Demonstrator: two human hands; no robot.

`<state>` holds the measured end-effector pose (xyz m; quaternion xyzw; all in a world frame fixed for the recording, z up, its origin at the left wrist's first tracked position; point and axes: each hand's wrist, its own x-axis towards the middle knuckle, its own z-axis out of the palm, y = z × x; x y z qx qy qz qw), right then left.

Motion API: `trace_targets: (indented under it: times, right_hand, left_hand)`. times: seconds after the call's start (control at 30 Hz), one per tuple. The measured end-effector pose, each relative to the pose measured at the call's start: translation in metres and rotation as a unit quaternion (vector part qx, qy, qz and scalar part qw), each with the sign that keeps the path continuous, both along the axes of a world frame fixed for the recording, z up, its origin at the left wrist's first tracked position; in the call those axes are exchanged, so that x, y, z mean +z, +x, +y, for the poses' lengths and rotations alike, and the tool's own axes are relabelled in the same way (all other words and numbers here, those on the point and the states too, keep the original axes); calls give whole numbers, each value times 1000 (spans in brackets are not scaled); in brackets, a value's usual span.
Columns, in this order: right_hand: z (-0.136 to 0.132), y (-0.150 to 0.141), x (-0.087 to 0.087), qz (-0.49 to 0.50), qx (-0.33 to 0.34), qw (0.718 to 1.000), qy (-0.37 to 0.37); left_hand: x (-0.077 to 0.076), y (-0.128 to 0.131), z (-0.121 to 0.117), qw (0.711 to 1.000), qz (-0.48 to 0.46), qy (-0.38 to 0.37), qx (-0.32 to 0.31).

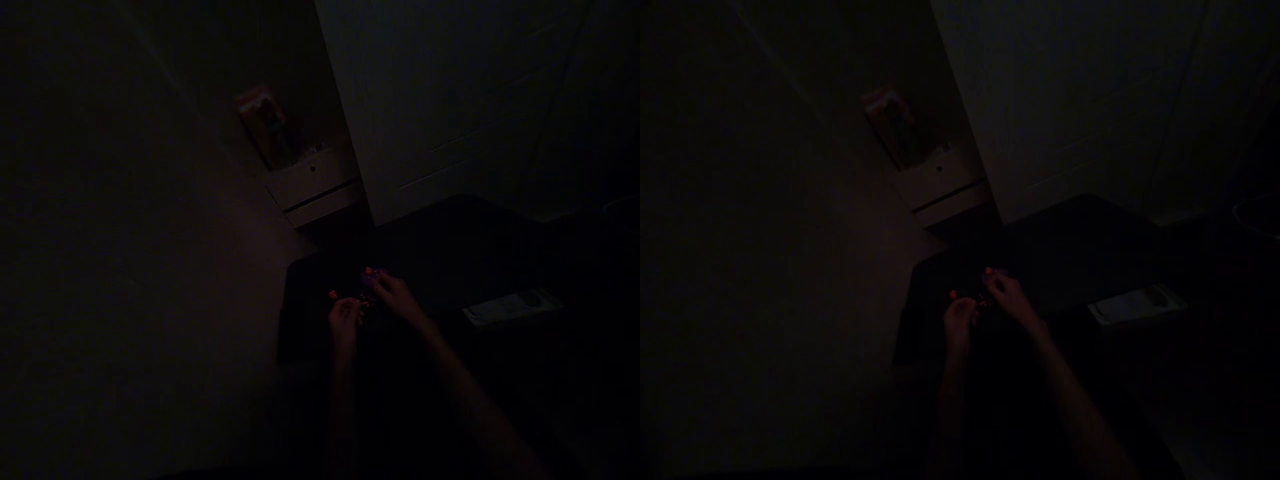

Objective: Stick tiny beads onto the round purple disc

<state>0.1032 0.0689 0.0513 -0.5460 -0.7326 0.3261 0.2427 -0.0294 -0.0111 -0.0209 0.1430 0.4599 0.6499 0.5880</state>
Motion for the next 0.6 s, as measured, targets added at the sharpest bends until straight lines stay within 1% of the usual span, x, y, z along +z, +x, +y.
trace_targets:
  times: [0.17,0.33,0.47,0.6]
  right_hand:
    - [1,1,-4,14,1,1000,-9]
    - [1,2,-4,12,22,1000,-11]
    - [2,3,-3,27,17,999,-2]
    - [2,4,-1,22,14,1000,-3]
  left_hand:
    - [1,-1,-2,1000,19,-2,-14]
    - [0,0,-2,999,28,-8,-22]
    - [-3,2,-1,999,30,11,-19]
    - [-2,1,-1,999,29,26,-12]
